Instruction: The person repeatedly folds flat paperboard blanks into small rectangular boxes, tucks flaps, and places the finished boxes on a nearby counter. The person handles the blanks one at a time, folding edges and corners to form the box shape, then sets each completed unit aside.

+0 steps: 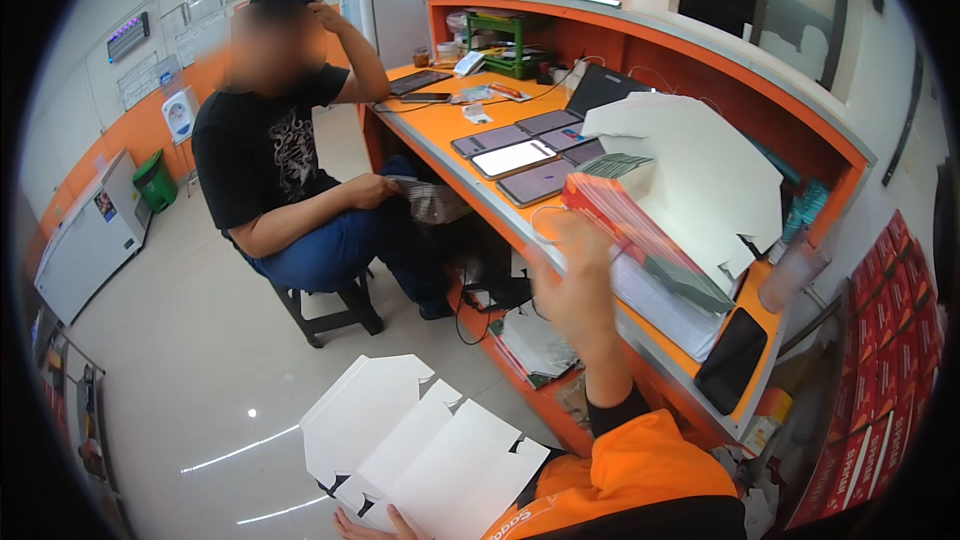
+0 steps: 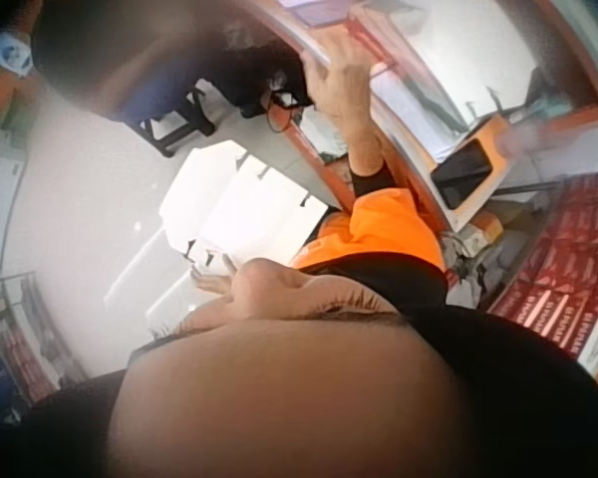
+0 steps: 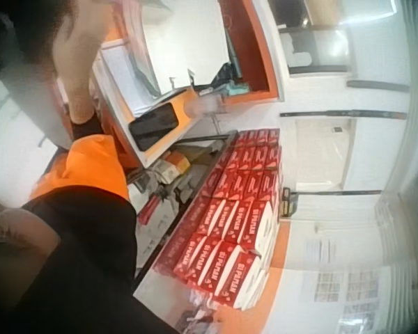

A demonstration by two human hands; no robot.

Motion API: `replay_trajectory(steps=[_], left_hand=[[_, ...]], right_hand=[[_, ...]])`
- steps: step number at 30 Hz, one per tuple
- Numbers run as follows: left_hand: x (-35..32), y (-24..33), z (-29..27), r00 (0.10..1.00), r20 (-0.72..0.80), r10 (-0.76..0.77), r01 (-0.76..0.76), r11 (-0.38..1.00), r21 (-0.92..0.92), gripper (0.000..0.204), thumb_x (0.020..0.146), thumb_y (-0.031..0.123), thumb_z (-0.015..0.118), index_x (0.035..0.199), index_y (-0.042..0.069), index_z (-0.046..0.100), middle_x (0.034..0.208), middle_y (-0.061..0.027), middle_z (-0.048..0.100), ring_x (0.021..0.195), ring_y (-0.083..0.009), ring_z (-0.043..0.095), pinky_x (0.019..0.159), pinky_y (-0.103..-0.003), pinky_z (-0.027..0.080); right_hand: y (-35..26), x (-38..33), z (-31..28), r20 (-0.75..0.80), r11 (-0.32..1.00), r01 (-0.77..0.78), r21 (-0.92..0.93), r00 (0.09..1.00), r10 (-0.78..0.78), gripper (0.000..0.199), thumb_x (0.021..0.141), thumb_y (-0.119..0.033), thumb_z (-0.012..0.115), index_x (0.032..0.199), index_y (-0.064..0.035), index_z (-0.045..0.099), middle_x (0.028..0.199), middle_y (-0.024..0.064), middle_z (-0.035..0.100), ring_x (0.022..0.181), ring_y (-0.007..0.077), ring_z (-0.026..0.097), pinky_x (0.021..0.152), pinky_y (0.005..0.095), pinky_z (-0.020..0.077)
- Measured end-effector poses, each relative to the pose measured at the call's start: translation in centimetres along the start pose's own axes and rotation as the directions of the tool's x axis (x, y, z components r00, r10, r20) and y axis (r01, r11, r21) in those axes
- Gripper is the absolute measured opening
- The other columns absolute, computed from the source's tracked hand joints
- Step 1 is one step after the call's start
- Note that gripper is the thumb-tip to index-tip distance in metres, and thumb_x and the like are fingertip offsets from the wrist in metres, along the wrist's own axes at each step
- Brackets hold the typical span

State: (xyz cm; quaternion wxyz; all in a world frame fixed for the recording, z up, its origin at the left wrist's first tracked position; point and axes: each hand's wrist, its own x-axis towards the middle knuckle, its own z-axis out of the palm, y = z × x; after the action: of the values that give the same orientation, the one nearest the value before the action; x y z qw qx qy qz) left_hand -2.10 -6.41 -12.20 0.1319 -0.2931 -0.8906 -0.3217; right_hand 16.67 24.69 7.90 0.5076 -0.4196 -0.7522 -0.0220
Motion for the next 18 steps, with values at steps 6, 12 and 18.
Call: replay_trajectory(steps=[6, 12, 18], left_hand=[[-5.0, -4.0, 2.1, 0.877, 0.435, -0.205, 0.301, 0.939, -0.164, 0.104, 0.08, 0.05, 0.06, 0.133, -0.019, 0.004, 0.137, -0.0423, 0.011, 0.13, -0.0519, 0.014, 0.108, -0.051, 0.015], [-4.1, -0.9, 0.5, 0.863, 0.444, -0.24, 0.39, 0.876, -0.284, 0.099, 0.082, 0.048, 0.059, 0.135, -0.016, 0.006, 0.138, -0.0394, 0.013, 0.13, -0.0502, 0.015, 0.108, -0.05, 0.014], [-3.5, 0.8, -0.3, 0.856, 0.462, -0.232, 0.433, 0.81, -0.396, 0.094, 0.083, 0.046, 0.059, 0.136, -0.013, 0.008, 0.14, -0.0364, 0.014, 0.131, -0.0485, 0.015, 0.109, -0.049, 0.014]], right_hand=[[-3.6, -15.7, 9.3, 0.839, 0.841, -0.261, 0.474, 0.425, -0.341, 0.026, 0.084, -0.016, 0.057, 0.107, -0.0031, 0.058, 0.098, 0.0139, 0.061, 0.092, 0.0295, 0.059, 0.082, 0.037, 0.0447], [-9.7, -25.4, 10.4, 0.799, 0.743, -0.335, 0.579, 0.055, -0.598, 0.032, 0.09, -0.03, 0.048, 0.105, -0.0018, 0.054, 0.093, 0.0181, 0.061, 0.087, 0.0352, 0.059, 0.076, 0.0419, 0.046], [-10.3, -26.0, 10.4, 0.832, 0.739, -0.412, 0.533, 0.098, -0.546, 0.042, 0.094, -0.041, 0.037, 0.099, -0.0017, 0.051, 0.079, 0.0224, 0.061, 0.075, 0.0398, 0.059, 0.07, 0.0454, 0.0455]])
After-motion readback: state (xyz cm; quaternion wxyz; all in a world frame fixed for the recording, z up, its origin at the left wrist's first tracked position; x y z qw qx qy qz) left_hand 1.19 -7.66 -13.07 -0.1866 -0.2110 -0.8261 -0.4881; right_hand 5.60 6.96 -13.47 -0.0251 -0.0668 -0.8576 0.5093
